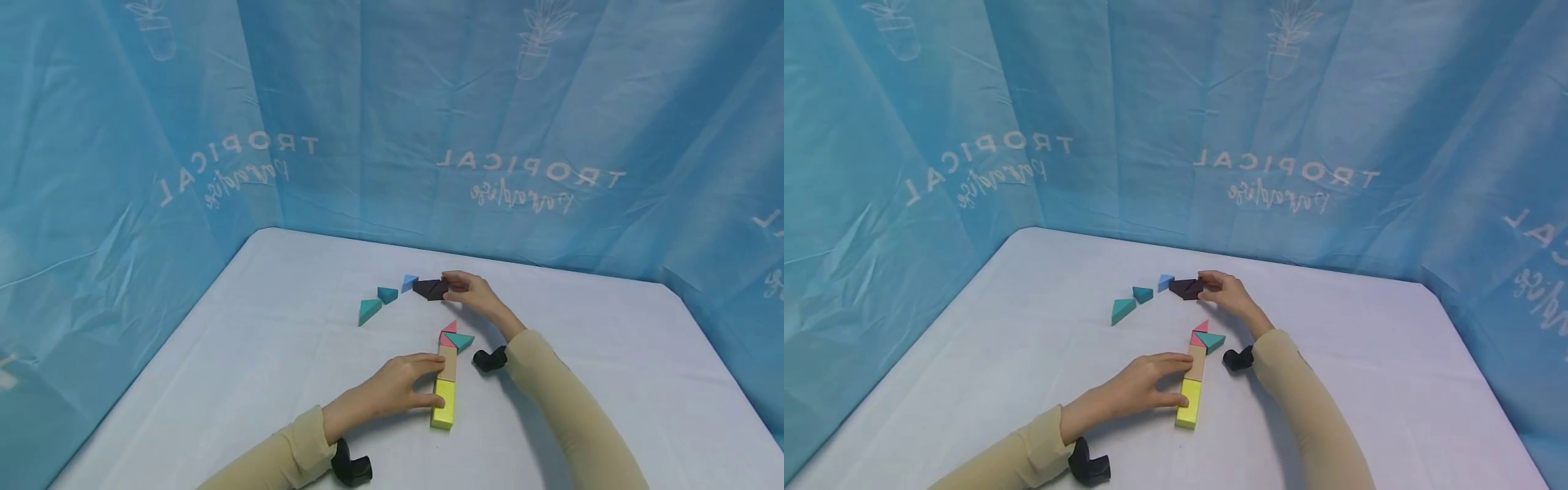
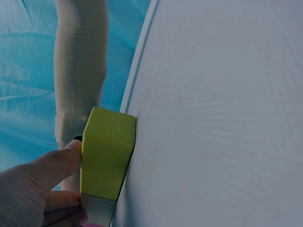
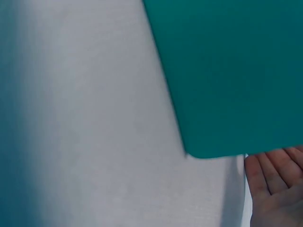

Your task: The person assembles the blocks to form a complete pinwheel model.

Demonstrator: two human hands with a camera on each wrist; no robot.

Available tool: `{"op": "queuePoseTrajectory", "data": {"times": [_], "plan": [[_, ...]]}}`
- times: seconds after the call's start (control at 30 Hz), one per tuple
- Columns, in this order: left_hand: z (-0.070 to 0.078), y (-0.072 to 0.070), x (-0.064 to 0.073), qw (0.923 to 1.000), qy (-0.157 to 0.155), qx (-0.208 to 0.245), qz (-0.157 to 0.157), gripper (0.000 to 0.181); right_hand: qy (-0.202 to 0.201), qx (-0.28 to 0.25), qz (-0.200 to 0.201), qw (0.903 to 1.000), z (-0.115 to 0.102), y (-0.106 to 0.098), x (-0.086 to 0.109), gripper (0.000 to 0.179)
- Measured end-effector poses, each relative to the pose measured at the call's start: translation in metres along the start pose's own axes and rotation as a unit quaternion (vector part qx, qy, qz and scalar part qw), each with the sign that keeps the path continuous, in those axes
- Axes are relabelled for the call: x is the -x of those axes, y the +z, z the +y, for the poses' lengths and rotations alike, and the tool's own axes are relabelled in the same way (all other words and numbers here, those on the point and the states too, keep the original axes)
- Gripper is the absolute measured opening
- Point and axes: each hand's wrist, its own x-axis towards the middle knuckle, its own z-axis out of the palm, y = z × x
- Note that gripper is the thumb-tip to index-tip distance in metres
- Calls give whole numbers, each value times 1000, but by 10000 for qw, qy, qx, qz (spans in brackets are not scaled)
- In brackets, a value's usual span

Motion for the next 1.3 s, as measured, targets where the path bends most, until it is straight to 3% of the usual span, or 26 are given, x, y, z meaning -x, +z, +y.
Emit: {"op": "queuePoseTrajectory", "data": {"times": [0.3,0.8,1.3], "plan": [[-1,1,-1,10000,-86,-30,-34,60,470,-228,58,9986,-6,-9,-1,52],[-1,0,-1,10000,-6,-55,-2,59,111,-664,-799,9945,-13,-15,30,51],[0,-1,-1,10000,-32,23,-87,59,-299,-652,-1271,9893,-13,-14,32,46]]}}
